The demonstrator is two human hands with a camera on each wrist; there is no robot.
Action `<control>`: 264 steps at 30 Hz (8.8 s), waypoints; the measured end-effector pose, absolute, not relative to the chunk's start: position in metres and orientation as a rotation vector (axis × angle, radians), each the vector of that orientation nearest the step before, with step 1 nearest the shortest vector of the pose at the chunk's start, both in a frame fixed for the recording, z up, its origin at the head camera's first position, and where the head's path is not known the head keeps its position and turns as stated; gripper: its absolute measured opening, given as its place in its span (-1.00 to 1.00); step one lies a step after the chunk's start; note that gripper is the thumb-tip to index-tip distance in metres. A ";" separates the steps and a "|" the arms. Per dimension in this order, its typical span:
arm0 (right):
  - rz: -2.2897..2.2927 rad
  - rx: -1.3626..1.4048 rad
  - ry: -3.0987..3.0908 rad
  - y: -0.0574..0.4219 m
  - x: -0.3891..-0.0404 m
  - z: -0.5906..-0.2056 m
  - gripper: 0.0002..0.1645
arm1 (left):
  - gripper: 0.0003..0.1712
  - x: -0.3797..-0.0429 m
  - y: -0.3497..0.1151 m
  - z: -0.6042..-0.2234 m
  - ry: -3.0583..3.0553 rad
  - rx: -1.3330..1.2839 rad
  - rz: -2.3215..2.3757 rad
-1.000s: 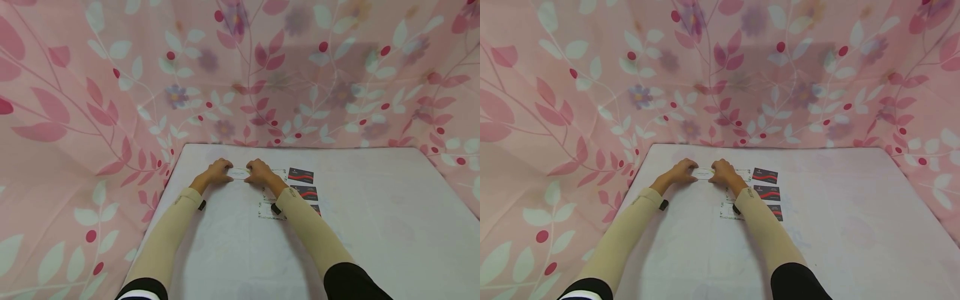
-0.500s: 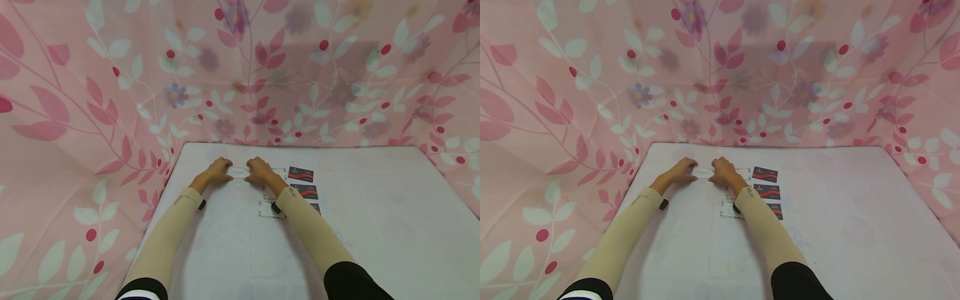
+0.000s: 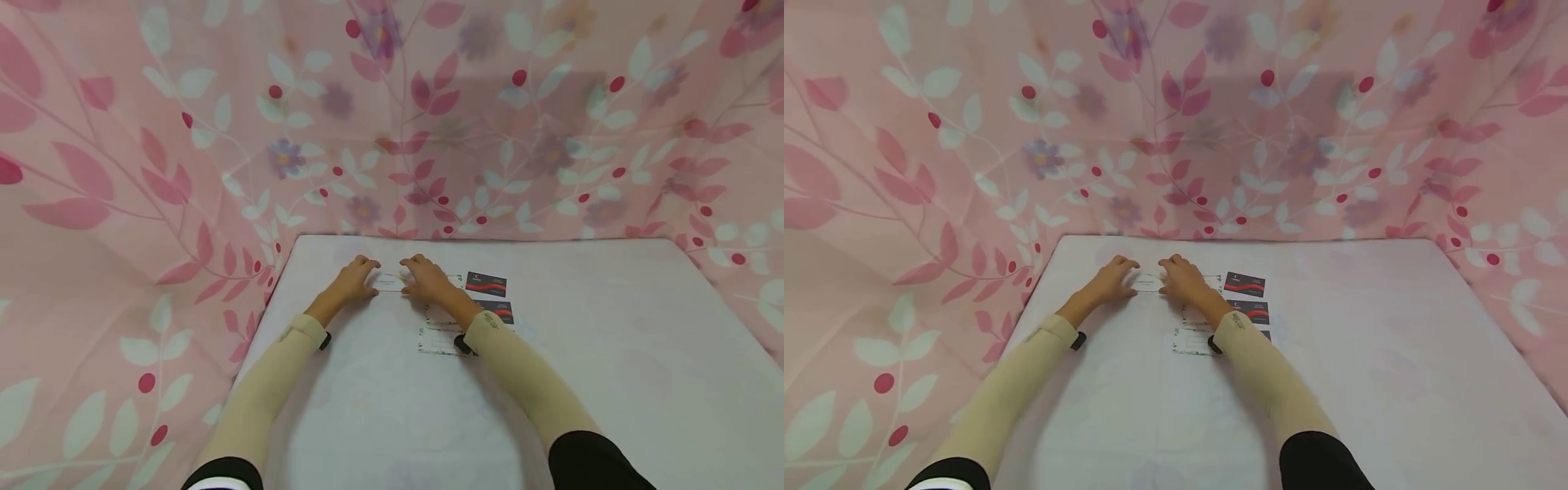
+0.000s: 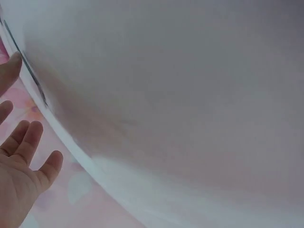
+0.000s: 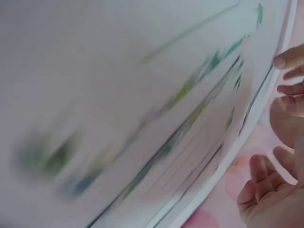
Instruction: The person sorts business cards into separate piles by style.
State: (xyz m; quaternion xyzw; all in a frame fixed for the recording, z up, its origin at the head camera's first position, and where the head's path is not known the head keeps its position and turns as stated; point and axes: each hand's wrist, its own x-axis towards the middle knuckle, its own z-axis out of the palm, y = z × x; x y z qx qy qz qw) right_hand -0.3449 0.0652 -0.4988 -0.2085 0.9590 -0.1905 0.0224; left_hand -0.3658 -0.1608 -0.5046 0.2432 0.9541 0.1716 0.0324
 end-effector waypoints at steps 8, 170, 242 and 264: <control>-0.745 -0.662 2.962 0.123 -0.335 -0.502 -0.27 | -0.42 -0.352 -0.141 -0.492 2.992 0.979 0.604; -0.722 -0.616 2.775 0.175 -0.282 -0.500 -0.30 | -0.41 -0.305 -0.057 -0.507 2.682 0.949 0.543; -0.953 -0.561 2.830 0.167 -0.338 -0.504 -0.25 | -0.34 -0.371 -0.057 -0.492 2.810 0.902 0.441; -0.713 -0.522 2.874 0.160 -0.346 -0.508 -0.29 | -0.39 -0.370 -0.054 -0.497 2.783 0.820 0.350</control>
